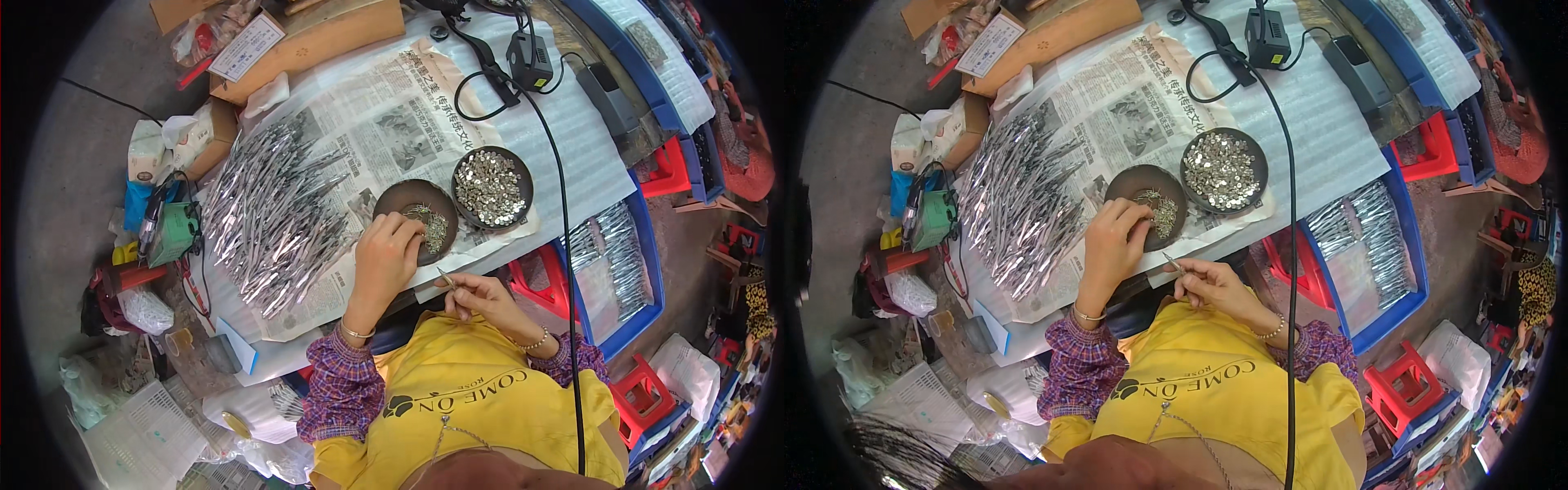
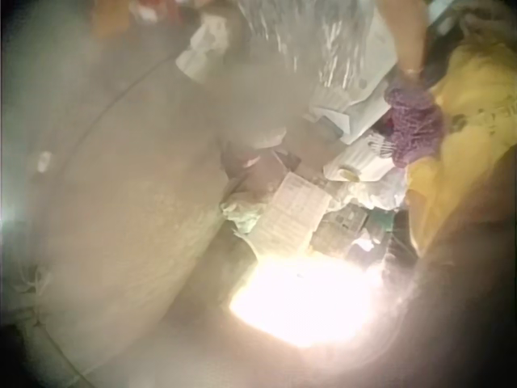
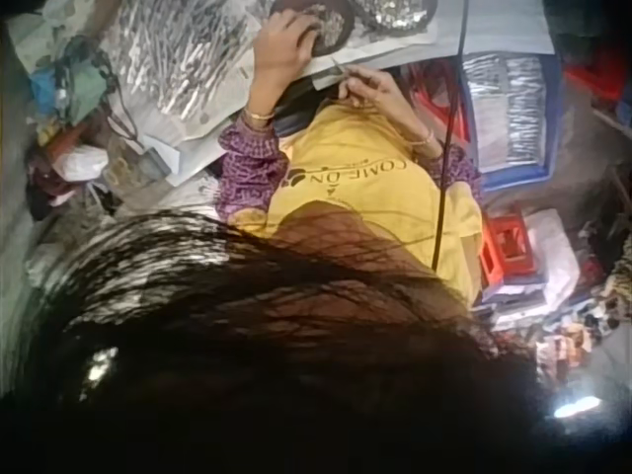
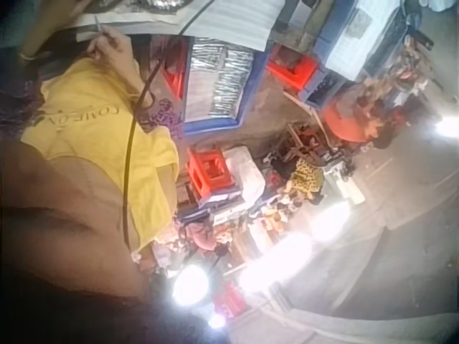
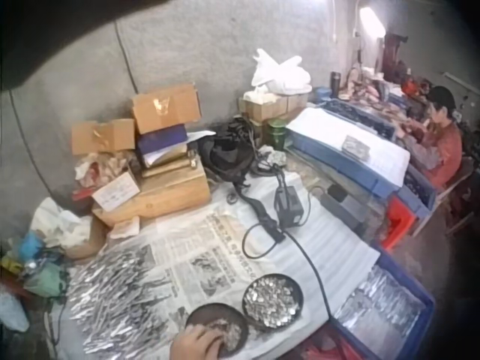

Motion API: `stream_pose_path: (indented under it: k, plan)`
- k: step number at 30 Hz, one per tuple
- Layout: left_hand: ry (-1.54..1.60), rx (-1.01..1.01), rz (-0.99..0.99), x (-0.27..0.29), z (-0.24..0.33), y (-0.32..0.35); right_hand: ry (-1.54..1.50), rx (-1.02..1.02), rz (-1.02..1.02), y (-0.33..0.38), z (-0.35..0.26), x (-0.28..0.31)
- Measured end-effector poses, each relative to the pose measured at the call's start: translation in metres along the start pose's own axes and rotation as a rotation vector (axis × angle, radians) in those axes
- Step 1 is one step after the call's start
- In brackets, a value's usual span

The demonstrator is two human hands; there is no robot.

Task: The person assembles small metal components by picking up parts from bowls on the table and fitting them together by hand.

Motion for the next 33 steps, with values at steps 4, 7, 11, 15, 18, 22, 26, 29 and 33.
stream_pose_path:
  k: [4,7,11,15,18,22,26,29,33]
  plan:
    - [0.136,0.027,0.056,0.008,-0.003,-0.001,-0.016,0.01,0.04,0.0,-0.001,0.002]
    - [0.232,0.093,0.038,0.009,-0.009,0.0,-0.019,0.039,0.056,0.0,-0.008,0.001]
    - [0.311,0.141,0.058,0.012,-0.011,0.002,-0.042,0.052,0.077,-0.002,-0.007,0.004]
    - [0.427,0.232,0.04,0.013,-0.017,0.004,-0.055,0.078,0.091,-0.004,-0.008,0.005]
    - [0.518,0.289,0.022,0.01,-0.021,0.009,-0.055,0.069,0.092,-0.006,-0.008,0.002]
    - [0.738,0.389,-0.006,-0.001,-0.028,0.02,-0.076,0.056,0.095,-0.008,-0.01,-0.002]
    - [0.923,0.393,-0.077,-0.01,-0.016,0.031,-0.102,0.057,0.082,-0.01,-0.006,-0.002]
    - [0.95,0.374,-0.091,-0.02,-0.01,0.037,-0.128,0.074,0.087,-0.011,-0.002,-0.001]
    - [0.902,0.337,-0.051,-0.021,-0.007,0.036,-0.13,0.082,0.08,-0.011,0.0,0.0]
Point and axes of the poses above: each hand's wrist, its own y-axis away from the middle knuckle, its own x-axis out of the back of the hand, z = x × y, the point moved 8 cm from there along -y, towards the middle knuckle, and after that the axes turned 6 degrees about -y, right-handed, at the moved point
